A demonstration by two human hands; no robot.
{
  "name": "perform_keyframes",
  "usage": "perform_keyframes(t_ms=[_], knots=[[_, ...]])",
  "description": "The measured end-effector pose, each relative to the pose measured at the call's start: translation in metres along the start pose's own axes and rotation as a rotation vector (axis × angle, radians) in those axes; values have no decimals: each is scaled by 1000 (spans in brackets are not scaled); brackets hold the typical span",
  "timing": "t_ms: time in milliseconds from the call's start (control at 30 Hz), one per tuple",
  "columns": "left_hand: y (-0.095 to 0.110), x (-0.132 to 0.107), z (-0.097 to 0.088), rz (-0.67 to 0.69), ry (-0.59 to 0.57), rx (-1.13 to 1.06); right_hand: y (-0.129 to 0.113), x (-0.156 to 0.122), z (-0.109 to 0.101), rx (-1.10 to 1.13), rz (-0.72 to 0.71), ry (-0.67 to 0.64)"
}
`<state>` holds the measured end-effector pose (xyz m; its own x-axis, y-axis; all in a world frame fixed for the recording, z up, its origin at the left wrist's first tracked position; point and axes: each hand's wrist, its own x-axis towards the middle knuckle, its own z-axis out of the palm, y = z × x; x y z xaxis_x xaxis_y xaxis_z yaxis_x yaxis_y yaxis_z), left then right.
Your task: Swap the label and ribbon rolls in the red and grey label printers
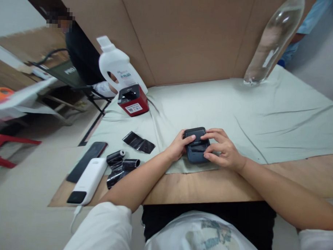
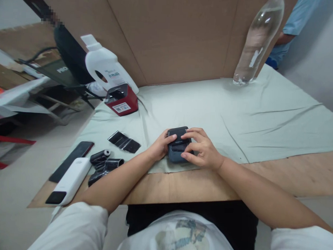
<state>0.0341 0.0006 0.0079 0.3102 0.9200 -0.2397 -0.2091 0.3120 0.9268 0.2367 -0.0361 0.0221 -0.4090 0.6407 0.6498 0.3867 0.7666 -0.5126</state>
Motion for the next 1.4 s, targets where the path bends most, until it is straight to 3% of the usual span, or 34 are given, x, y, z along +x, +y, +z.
perform_keyframes(t_ms=[100, 167, 267, 367, 467, 533, 600, 700, 833, 933, 1033, 1100, 1233, 1400], knots=[[1, 0, 2, -14, 34, -53, 5, -5, 6, -12, 152, 111], [0, 0, 4, -15, 67, -81, 5, -9, 14, 0, 300, 119], [-3, -1, 6, 17, 115, -76, -5, -15, 29, -66, 429, -39], [-7, -3, 6, 47, 150, 9, -22, -18, 40, -250, 442, -146], [-9, -5, 6, 62, 154, 106, -30, -15, 41, -326, 440, -200], [-8, -5, 6, 33, 104, 122, -23, -11, 34, -322, 465, -226], [-6, -5, 7, -21, 68, 136, -4, -4, 21, -308, 506, -214], [-2, -5, 9, -96, 59, 250, 46, 14, -11, -367, 589, -125], [0, -4, 11, -140, 7, 393, 129, 39, -74, -596, 892, 27], [-1, -3, 11, -134, -3, 426, 177, 43, -125, -764, 1048, 82], [-5, -2, 9, -130, -18, 448, 201, 35, -160, -873, 1150, 60], [-7, 0, 8, -120, -25, 473, 204, 29, -168, -887, 1194, 73], [-7, -1, 10, -72, -36, 642, 189, 29, -146, -944, 1123, 77], [-1, -21, 22, 242, -202, 1267, 146, 45, -66, -818, 916, -169]])
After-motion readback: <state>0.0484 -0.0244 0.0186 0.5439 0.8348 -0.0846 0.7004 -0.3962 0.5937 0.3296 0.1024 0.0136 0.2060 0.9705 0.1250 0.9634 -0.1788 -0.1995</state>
